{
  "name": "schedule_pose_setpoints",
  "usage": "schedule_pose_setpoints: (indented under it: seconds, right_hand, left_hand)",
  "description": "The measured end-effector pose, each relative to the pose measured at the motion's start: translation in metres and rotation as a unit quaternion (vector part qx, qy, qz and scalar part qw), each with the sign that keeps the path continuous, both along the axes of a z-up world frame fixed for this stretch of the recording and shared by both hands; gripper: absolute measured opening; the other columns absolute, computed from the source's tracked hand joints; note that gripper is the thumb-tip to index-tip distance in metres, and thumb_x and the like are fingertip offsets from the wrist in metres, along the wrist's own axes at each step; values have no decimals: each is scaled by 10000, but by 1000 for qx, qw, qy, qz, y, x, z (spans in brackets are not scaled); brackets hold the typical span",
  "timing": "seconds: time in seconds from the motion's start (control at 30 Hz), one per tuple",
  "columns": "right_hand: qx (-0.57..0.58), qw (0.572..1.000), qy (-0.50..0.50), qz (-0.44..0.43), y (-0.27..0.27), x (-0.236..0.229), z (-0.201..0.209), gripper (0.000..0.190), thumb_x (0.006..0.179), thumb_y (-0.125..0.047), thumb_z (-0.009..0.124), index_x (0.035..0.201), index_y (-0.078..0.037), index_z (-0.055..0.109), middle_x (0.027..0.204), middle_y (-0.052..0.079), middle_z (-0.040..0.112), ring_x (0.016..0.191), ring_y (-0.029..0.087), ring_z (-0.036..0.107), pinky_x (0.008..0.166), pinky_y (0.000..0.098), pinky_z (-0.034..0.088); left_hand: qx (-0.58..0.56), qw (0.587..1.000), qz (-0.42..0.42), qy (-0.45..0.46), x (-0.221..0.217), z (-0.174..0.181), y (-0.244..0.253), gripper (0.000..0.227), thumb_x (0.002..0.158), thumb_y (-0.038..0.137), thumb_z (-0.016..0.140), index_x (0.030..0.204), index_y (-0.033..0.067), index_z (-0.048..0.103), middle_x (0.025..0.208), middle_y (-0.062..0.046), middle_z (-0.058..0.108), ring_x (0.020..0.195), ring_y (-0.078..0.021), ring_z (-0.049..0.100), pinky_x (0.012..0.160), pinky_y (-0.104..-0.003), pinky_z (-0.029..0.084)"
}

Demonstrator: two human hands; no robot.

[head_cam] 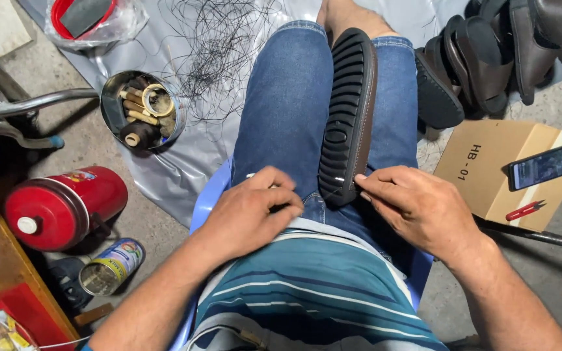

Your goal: Hand-stitching the sole of a sandal using a needle and thread at a shoe repair station.

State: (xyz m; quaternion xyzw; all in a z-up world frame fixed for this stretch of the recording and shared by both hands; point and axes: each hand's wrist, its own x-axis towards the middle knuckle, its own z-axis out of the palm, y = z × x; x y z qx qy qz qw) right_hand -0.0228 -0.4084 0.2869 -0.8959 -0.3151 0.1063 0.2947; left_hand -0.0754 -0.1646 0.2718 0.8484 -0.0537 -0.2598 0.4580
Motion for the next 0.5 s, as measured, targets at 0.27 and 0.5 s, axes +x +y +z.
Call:
schedule_pose_setpoints:
  seconds: [0.27, 0.5]
  right_hand:
    - [-2, 1000, 26, -13, 0, -5, -7, 155, 777, -148, 655, 924, -169, 701, 843, 3, 664, 768, 216, 650, 637, 329, 528]
    - [-25, 999, 33, -33, 2, -9, -10, 185, 783, -199, 661, 962, -212, 703, 854, -37, 663, 787, 203, 650, 661, 320, 516]
  left_hand:
    - [-339, 930, 138, 16, 4, -17, -44, 136, 835, 63, 609, 957, 80, 666, 935, -98, 632, 749, -183, 645, 562, -258, 556]
    - [-51, 997, 41, -37, 12, -18, -37, 311, 822, 152, 559, 1101, 121, 427, 768, -71, 655, 674, -304, 652, 549, -405, 521]
